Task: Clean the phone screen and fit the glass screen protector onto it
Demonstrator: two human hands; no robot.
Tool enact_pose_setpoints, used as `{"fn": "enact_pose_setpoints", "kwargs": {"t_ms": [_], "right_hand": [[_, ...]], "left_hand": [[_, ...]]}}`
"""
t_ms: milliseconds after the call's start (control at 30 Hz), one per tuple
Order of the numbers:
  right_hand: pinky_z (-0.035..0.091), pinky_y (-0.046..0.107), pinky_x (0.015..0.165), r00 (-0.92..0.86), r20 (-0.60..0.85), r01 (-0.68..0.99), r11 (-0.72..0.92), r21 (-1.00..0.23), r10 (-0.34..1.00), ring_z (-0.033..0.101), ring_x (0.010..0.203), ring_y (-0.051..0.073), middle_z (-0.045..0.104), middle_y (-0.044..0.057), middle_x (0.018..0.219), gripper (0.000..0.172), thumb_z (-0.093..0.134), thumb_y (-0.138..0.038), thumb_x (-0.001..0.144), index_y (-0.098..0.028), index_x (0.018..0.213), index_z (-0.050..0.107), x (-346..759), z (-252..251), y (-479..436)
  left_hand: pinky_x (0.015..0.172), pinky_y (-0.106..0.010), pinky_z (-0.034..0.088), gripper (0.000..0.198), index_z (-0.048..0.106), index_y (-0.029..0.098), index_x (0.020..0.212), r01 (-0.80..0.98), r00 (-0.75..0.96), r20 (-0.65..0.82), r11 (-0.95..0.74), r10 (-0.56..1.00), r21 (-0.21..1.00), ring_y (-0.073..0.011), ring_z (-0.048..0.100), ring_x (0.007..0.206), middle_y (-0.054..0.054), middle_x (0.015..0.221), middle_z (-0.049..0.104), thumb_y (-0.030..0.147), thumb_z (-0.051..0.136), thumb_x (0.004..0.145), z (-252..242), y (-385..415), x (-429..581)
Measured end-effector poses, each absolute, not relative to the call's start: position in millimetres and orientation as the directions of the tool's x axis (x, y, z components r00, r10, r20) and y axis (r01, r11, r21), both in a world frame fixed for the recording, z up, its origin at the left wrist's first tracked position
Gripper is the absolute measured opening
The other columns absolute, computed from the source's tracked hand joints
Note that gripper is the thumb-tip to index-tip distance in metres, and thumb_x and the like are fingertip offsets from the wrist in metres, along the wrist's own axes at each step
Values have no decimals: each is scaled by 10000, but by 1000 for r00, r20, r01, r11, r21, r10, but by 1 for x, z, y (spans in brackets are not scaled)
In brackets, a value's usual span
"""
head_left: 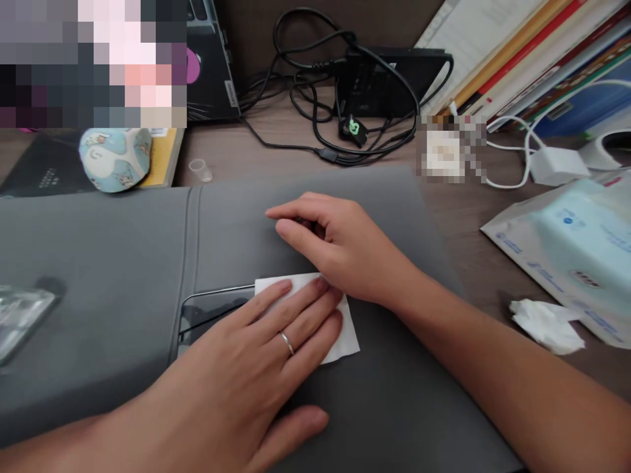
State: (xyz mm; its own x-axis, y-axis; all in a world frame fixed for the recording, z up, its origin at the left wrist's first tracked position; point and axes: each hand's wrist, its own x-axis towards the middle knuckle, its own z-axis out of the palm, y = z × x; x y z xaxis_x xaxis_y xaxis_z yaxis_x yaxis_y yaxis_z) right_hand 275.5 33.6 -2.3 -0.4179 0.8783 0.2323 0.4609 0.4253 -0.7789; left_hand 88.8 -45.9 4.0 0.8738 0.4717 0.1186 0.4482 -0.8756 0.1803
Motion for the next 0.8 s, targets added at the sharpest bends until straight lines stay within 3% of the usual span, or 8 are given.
{"fn": "enact_pose_setpoints", "kwargs": {"t_ms": [167,267,367,467,600,700,800], "right_hand": [[455,287,835,-437,251,460,454,-763,864,642,903,143,725,9,972,232,508,-195,996,-172,1042,735,278,-3,29],[450,295,847,-477,239,518,490,-701,846,628,932,161,695,24,952,227,497,-203,1008,-169,995,720,277,-2,27],[455,309,855,-553,175,549,514,-659,815,610,933,169,648,47,992,209,508,-220,1014,-170,973,707,281,3,27],[483,335,867,-701,63,522,571,-634,711,599,973,190,596,75,1135,217,600,-380,986,-191,1053,683,293,12,27],[491,408,984,-818,-34,481,649,-589,575,538,1227,282,533,101,1339,593,829,-555,739,-226,1192,634,310,18,25],[373,559,1108,-817,-10,494,691,-529,576,326,1458,405,417,128,1534,848,884,-604,612,-256,1327,589,314,14,22],[274,654,1129,-821,24,482,715,-507,570,127,1534,469,275,146,1652,1030,862,-690,568,-291,1448,505,313,6,19]], "left_hand": [[1130,-455,490,749,413,119,1541,447,887,97,-892,452,67,-316,428,1463,-100,1591,435,548,493,933,5,-58,70],[1123,-501,498,712,382,149,1564,572,812,132,-820,568,8,-352,463,1433,-107,1556,488,427,546,930,2,-74,54],[953,-534,610,684,410,174,1555,612,778,221,-789,588,-54,-387,545,1354,-131,1488,560,367,564,917,0,-82,49],[782,-512,660,708,401,130,1558,583,793,277,-808,542,-88,-399,629,1247,-173,1403,625,333,577,904,3,-80,56],[757,-473,654,721,353,111,1578,602,768,308,-796,561,-53,-382,692,1144,-172,1338,672,310,559,916,13,-75,66],[825,-479,636,711,354,59,1564,617,764,289,-785,577,-63,-395,661,1201,-212,1347,657,350,536,941,14,-78,68],[889,-492,614,724,342,68,1563,619,770,246,-783,588,-66,-401,604,1284,-223,1395,619,448,511,971,11,-80,68]]}}
